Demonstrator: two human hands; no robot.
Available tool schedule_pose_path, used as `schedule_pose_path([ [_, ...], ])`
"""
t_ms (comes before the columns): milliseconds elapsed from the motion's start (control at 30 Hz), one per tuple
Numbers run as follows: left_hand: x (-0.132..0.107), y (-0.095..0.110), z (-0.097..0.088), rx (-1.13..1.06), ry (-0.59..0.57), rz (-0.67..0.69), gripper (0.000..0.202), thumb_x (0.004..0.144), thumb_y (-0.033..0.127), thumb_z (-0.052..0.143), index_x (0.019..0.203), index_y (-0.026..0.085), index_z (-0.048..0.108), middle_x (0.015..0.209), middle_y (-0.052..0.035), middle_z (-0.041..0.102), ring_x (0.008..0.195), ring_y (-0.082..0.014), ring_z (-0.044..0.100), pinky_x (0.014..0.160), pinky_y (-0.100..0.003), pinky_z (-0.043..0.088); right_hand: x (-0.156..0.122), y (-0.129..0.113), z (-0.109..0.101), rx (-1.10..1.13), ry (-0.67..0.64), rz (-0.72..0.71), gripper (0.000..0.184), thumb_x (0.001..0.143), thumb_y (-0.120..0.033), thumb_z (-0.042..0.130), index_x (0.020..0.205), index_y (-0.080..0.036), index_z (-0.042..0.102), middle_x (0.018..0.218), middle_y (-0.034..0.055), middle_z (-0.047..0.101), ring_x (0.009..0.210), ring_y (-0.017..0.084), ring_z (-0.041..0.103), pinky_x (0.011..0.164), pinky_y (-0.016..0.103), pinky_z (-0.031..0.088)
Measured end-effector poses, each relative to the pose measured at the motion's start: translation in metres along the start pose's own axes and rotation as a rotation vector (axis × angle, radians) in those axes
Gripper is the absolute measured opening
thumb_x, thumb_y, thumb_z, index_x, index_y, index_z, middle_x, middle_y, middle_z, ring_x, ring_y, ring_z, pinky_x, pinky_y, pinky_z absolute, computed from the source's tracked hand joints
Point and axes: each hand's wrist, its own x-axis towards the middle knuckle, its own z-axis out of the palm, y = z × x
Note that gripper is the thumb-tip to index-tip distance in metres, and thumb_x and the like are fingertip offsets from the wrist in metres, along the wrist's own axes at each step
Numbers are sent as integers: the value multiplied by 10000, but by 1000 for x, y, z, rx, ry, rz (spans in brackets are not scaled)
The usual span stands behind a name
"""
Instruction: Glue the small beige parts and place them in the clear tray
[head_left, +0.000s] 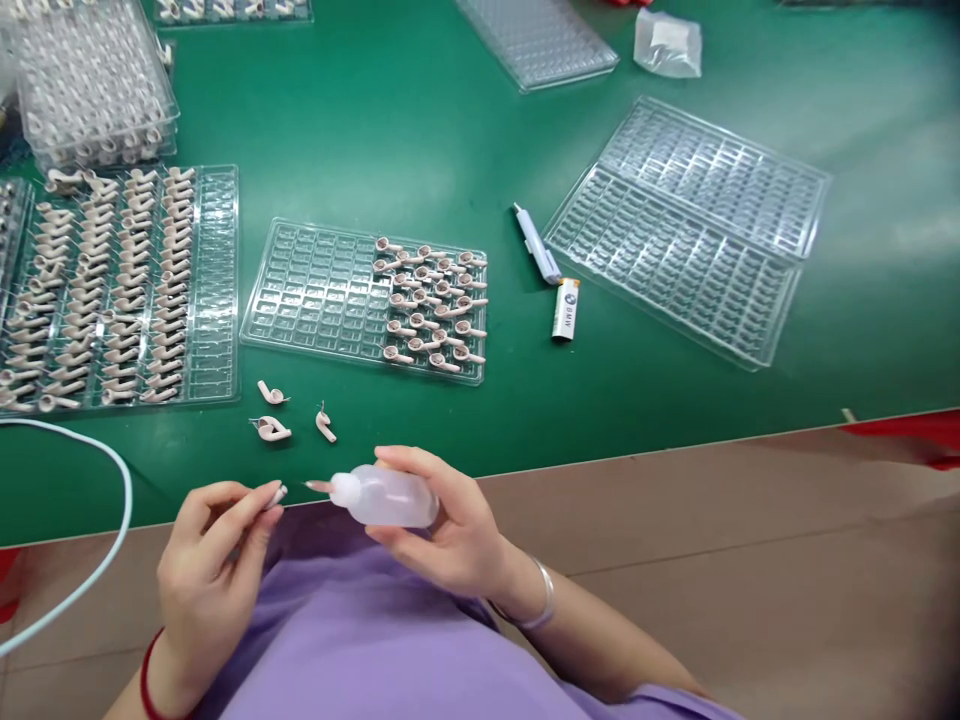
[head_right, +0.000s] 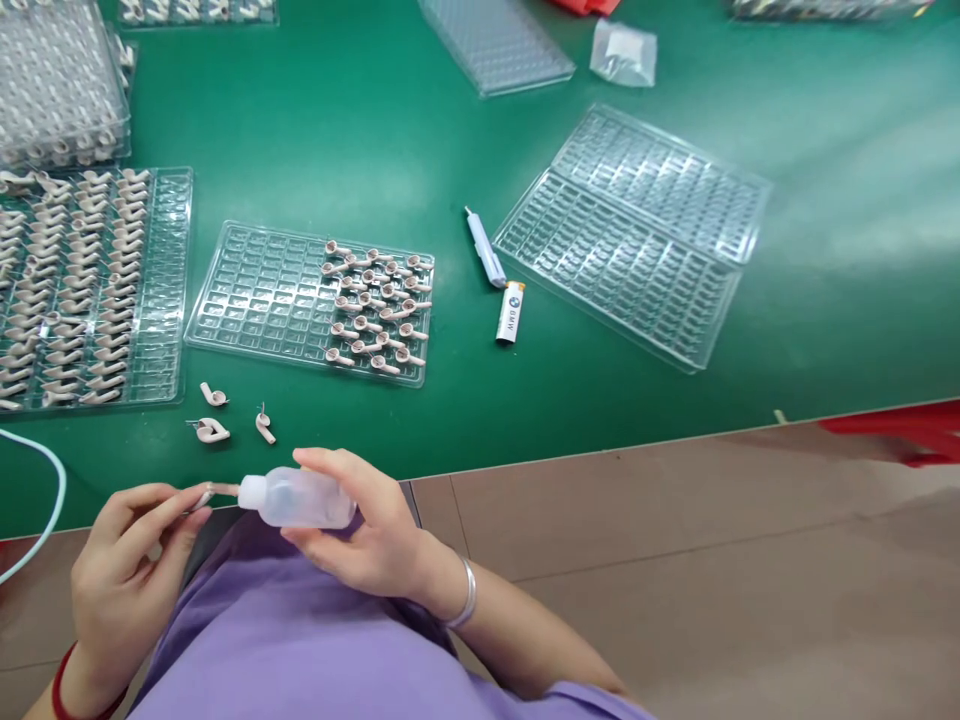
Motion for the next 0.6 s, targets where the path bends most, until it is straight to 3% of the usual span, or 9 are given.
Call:
schedule_pose_path([
  [67, -8, 8, -2, -201, -95, -202, 203, 854, 182, 685, 1027, 253, 762, 939, -36, 682, 800, -133, 658, 690, -212, 524, -2, -2, 5, 22, -16, 12, 542, 828, -174, 659, 1336, -229, 476, 1000, 75, 668, 821, 181, 643, 701, 302, 551],
  [133, -14, 13, 0, -436, -214, -503, 151, 824, 305, 720, 946, 245, 786, 913, -53, 731, 754, -160, 676, 632, -229, 534, -4, -4, 13, 11, -43, -33, 534, 822, -115, 622, 1324, -227, 479, 976, 67, 659, 843, 181, 630, 706, 299, 548],
  [233, -17, 17, 9, -747, -338, -987, 318, 700, 476, 798, 844, 192, 795, 793, -82, 750, 590, -151, 627, 524, -236, 500, -7, -4, 25, -122, -37, -130, 446, 831, -62, 575, 1242, -228, 535, 965, 62, 644, 855, 177, 610, 730, 311, 523],
  [300, -15, 18, 16, -871, -352, -1181, 413, 604, 532, 842, 786, 164, 791, 684, -75, 722, 534, -131, 573, 493, -226, 463, -8, -2, 31, -244, -14, -182, 365, 835, -38, 544, 1150, -219, 580, 918, 50, 637, 822, 174, 595, 774, 344, 488],
  [433, -11, 17, 25, -944, -316, -1301, 452, 482, 520, 896, 704, 144, 781, 559, -31, 637, 515, -107, 509, 486, -209, 420, -10, 2, 39, -392, 25, -217, 241, 832, -35, 534, 990, -204, 601, 842, 24, 642, 777, 160, 565, 865, 377, 420],
  [600, -12, 16, 29, -952, -309, -1311, 418, 501, 492, 895, 718, 152, 785, 589, -21, 632, 526, -97, 480, 475, -202, 394, -11, 5, 44, -448, 66, -216, 213, 842, -49, 507, 954, -211, 588, 822, 15, 645, 761, 154, 548, 863, 367, 403],
])
